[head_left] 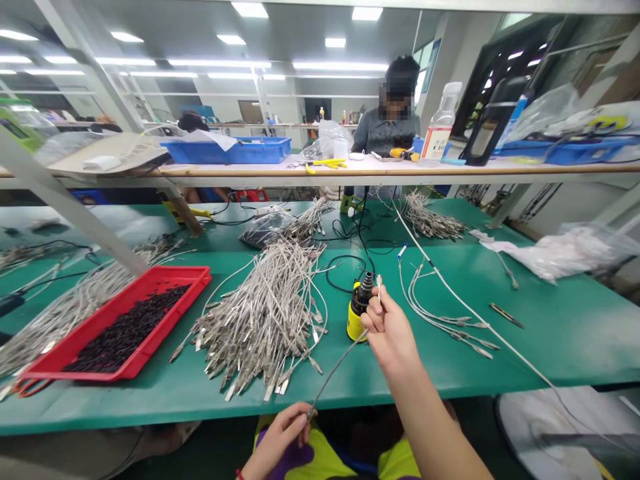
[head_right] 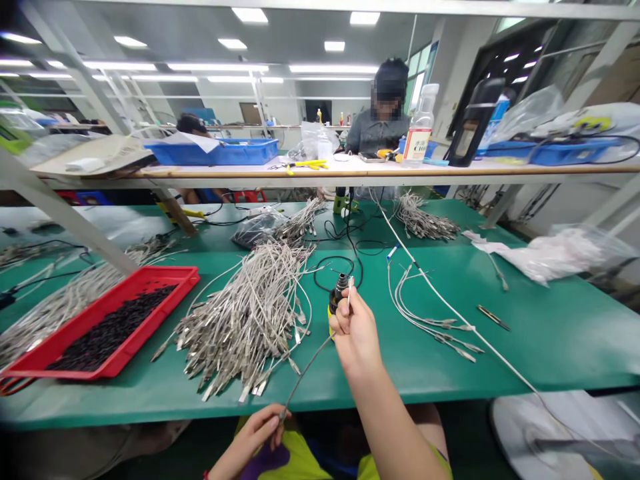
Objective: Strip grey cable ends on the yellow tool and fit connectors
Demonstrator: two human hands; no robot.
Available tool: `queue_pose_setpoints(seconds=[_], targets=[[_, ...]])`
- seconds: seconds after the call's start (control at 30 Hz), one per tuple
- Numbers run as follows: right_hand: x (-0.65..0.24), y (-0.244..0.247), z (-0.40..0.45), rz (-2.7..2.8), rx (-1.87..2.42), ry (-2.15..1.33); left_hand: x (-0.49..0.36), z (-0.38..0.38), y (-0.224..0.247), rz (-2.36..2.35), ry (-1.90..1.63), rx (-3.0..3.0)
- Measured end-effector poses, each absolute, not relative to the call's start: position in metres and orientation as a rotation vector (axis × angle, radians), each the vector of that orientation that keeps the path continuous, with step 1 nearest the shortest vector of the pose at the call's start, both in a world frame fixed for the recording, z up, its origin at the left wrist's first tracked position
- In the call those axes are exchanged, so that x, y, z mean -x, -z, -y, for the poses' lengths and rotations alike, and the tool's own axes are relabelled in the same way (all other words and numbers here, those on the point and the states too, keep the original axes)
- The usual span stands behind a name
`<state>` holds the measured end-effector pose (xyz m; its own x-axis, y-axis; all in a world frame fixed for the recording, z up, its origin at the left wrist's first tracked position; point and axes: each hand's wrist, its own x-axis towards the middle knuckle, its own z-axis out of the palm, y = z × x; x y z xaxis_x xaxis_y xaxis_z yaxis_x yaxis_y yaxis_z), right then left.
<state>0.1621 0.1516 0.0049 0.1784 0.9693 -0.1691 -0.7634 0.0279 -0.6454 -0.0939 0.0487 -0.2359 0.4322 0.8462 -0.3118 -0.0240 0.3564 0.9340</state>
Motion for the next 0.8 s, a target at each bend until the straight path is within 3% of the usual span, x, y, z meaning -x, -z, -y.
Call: queue_pose_setpoints(seconds=[0.8], targets=[[-0.158, 0.006, -0.164, 0.264, 0.727, -1.372, 0.091, -0.045, 0.260, -1.092, -0.790, -0.960]])
